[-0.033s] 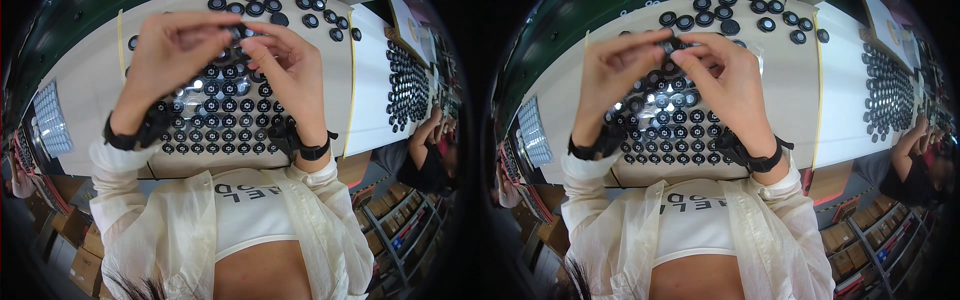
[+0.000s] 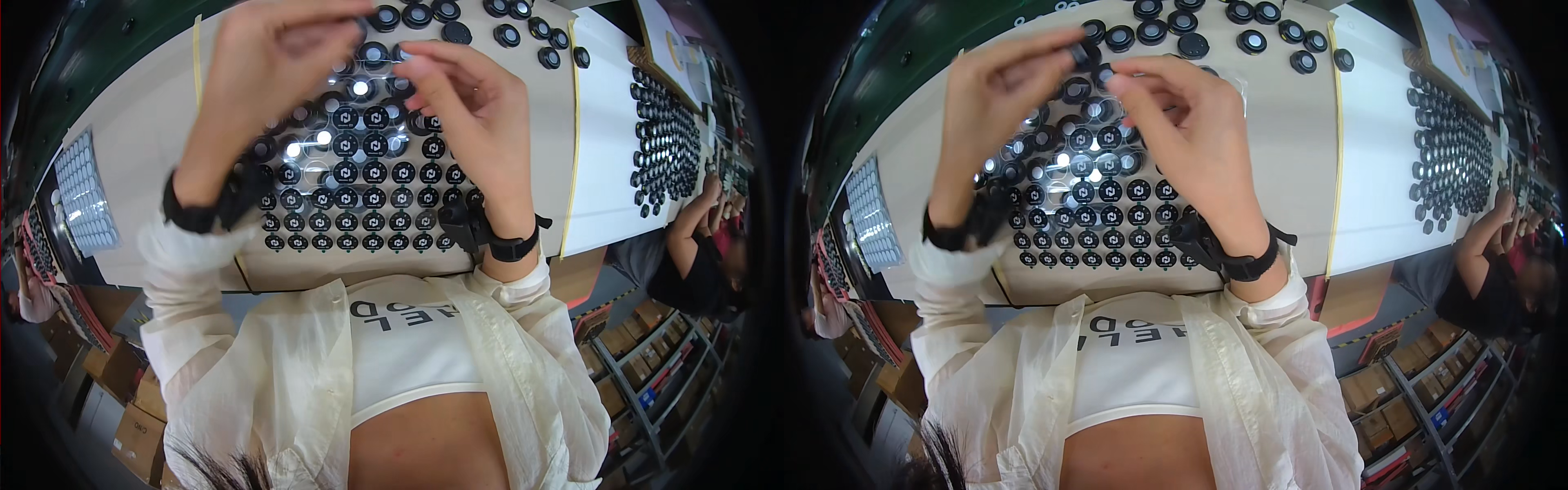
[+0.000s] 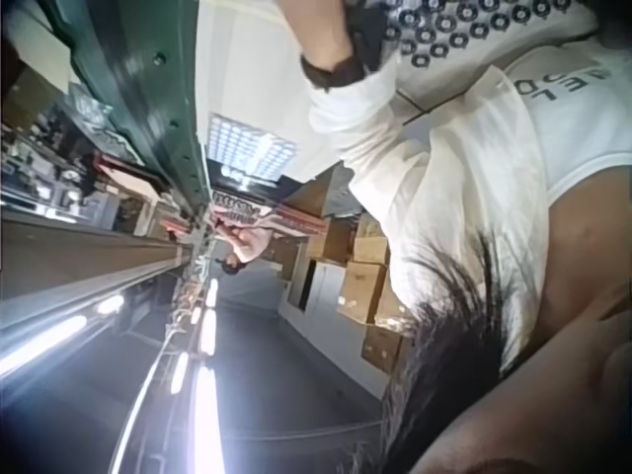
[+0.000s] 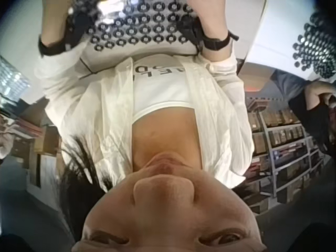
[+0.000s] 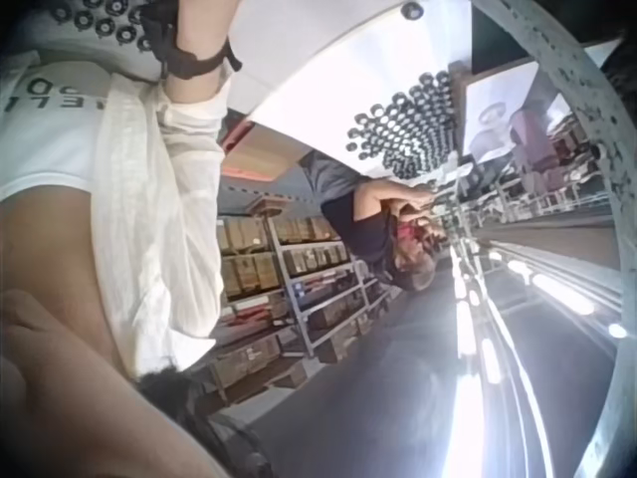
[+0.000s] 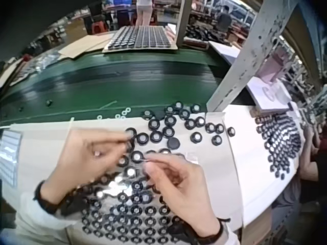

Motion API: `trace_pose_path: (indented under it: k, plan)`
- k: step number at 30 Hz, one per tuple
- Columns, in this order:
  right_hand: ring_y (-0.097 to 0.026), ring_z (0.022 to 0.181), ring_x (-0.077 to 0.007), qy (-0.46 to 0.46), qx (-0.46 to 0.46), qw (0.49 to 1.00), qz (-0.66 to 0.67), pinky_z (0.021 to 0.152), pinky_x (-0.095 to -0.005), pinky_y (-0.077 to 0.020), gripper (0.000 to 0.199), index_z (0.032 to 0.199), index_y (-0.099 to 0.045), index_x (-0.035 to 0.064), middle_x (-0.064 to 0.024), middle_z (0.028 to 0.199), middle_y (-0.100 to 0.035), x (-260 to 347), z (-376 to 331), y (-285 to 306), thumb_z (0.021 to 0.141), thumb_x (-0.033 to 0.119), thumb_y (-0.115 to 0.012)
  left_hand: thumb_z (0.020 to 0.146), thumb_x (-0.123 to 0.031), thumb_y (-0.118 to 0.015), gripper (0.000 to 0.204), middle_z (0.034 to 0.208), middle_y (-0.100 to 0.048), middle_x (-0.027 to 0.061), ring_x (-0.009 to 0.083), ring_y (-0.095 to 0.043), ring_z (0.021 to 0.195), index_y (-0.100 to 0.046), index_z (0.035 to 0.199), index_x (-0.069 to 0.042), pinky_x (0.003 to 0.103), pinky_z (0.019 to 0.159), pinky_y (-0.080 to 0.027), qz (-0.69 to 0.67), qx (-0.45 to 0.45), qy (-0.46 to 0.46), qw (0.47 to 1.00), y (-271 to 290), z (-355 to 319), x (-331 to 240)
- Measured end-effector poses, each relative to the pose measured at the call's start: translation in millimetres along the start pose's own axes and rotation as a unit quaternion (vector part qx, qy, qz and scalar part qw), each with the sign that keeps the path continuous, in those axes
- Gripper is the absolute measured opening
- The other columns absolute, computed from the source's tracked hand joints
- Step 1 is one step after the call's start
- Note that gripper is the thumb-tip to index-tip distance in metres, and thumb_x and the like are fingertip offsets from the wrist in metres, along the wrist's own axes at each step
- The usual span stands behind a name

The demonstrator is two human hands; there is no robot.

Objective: Sorting small black electronic components and placing them onto a grid-patterned tray.

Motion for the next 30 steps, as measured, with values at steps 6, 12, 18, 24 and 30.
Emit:
trace_pose_path:
  k: [6,12,18,24,30]
  plan:
    - [-0.065,0.077,-0.0106,0.011,-0.022,0.998,-0.049,0.071,-0.0224,-0.0512,0.021,0.108,-0.069,-0.0015,-0.0073,0.089,-0.072,11.5,-2.2,30.8,0.094,0.013,-0.064,0.083,-0.005,-0.062,0.022,0.089,-0.070,0.0203,0.0372,-0.067,0.087,-0.073,0.102,-0.004,0.043,0.080,-0.053,0.604,-0.067,-0.039,0.793,98.6,81.3,55.9]
    - [-0.064,0.076,-0.0110,-0.017,-0.021,0.986,-0.164,0.069,-0.0247,-0.0507,0.018,0.106,-0.070,0.0002,-0.0073,0.087,-0.072,4.8,-10.6,71.9,0.091,0.008,-0.064,0.082,-0.002,-0.057,0.037,0.120,-0.062,0.0184,0.0348,-0.060,0.106,-0.066,0.118,-0.006,0.042,0.092,-0.049,0.551,0.018,-0.141,0.822,24.4,70.8,25.0]
    - [-0.064,0.074,-0.0219,0.034,0.109,0.921,-0.372,0.067,-0.0313,-0.0506,0.021,0.101,-0.068,0.0016,-0.0099,0.087,-0.068,6.4,-7.2,60.2,0.081,-0.001,-0.068,0.082,-0.003,-0.059,0.035,0.110,-0.065,0.0155,0.0328,-0.061,0.106,-0.065,0.116,-0.003,0.040,0.094,-0.047,0.368,0.223,-0.175,0.885,-29.0,43.0,-1.6]
    - [-0.064,0.077,-0.0265,0.044,0.097,0.898,-0.428,0.069,-0.0334,-0.0509,0.021,0.098,-0.065,0.0000,-0.0148,0.085,-0.065,-0.1,5.5,61.4,0.077,-0.002,-0.071,0.087,-0.006,-0.065,0.027,0.108,-0.067,0.0087,0.0266,-0.066,0.097,-0.064,0.113,-0.004,0.034,0.088,-0.051,0.392,0.127,-0.229,0.882,-27.8,35.2,-17.4]
    - [-0.057,0.071,-0.0164,-0.013,0.214,0.888,-0.407,0.068,-0.0306,-0.0485,0.020,0.095,-0.065,-0.0014,-0.0080,0.083,-0.066,-23.1,15.0,59.0,0.076,-0.002,-0.073,0.083,-0.010,-0.067,0.035,0.139,-0.052,0.0151,0.0318,-0.048,0.130,-0.056,0.115,-0.001,0.043,0.108,-0.040,0.235,0.244,-0.257,0.905,-119.7,-37.2,-40.4]
Point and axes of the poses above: each hand's wrist, its own z-axis towards the middle knuckle, its own y-axis out of the back of the hand, x = y × z, the point moved 9 cm from there along z, towards the middle knuckle
